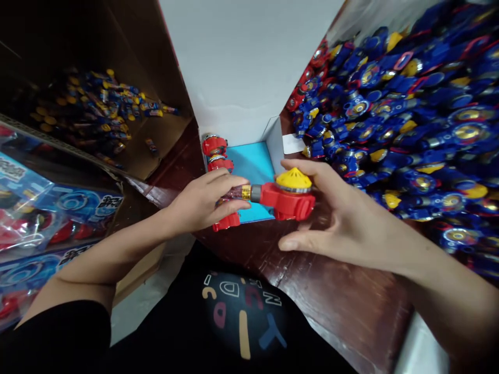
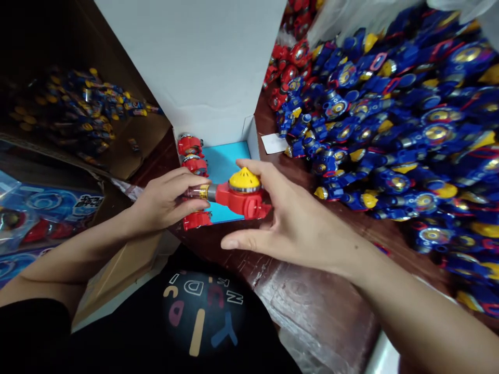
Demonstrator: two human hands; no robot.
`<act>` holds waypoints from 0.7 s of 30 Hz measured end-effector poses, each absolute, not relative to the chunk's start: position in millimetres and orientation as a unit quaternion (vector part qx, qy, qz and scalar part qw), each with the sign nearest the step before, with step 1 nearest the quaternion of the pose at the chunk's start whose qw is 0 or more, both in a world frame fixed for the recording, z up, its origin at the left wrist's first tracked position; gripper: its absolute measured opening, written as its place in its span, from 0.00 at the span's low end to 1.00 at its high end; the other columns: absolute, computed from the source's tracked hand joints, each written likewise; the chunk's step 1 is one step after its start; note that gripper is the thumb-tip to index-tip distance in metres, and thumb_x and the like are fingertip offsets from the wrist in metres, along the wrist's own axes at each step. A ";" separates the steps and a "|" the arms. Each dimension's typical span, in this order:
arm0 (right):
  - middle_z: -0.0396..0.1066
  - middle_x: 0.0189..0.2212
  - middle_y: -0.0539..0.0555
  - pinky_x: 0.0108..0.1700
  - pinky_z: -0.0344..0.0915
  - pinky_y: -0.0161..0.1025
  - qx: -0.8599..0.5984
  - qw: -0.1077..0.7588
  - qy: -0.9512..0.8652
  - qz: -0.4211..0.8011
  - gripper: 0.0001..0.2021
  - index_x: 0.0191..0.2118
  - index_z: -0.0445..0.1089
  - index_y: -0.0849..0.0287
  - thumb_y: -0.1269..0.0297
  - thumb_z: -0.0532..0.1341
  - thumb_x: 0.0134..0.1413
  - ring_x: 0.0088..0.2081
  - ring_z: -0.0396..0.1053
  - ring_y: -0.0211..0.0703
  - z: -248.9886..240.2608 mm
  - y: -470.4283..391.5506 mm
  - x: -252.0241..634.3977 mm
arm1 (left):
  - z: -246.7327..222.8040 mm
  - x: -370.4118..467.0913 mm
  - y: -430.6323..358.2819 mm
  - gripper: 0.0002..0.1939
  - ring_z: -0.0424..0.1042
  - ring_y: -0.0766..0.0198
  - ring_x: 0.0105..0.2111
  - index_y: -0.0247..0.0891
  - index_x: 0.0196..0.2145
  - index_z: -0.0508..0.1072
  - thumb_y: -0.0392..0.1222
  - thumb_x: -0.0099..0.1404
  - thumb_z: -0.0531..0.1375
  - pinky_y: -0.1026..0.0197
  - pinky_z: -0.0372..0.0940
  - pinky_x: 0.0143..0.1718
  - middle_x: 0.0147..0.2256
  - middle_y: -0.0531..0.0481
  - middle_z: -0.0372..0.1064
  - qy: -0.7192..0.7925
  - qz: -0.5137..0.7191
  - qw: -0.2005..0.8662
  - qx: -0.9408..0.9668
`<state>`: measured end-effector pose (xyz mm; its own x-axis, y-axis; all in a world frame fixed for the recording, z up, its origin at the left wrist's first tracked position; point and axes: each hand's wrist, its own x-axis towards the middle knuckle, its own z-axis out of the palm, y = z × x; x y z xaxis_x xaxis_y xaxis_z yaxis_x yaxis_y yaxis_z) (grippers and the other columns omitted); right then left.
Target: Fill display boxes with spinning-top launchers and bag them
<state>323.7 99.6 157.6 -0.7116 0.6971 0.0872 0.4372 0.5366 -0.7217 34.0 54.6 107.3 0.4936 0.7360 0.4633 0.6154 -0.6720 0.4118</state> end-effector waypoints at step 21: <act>0.75 0.52 0.58 0.38 0.75 0.43 -0.386 0.263 -0.835 0.290 0.25 0.60 0.66 0.50 0.46 0.68 0.65 0.45 0.77 0.49 178.7 96.7 328.7 | 121.9 53.8 67.0 0.24 0.80 0.57 0.41 0.41 0.60 0.77 0.62 0.82 0.59 0.56 0.73 0.44 0.43 0.45 0.79 0.381 0.311 0.033 0.870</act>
<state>328.7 96.7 178.7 -0.5635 0.7977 0.2148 0.4924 0.5331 -0.6879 53.8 67.0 121.9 0.5166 0.6836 0.5155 0.6428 -0.7074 0.2940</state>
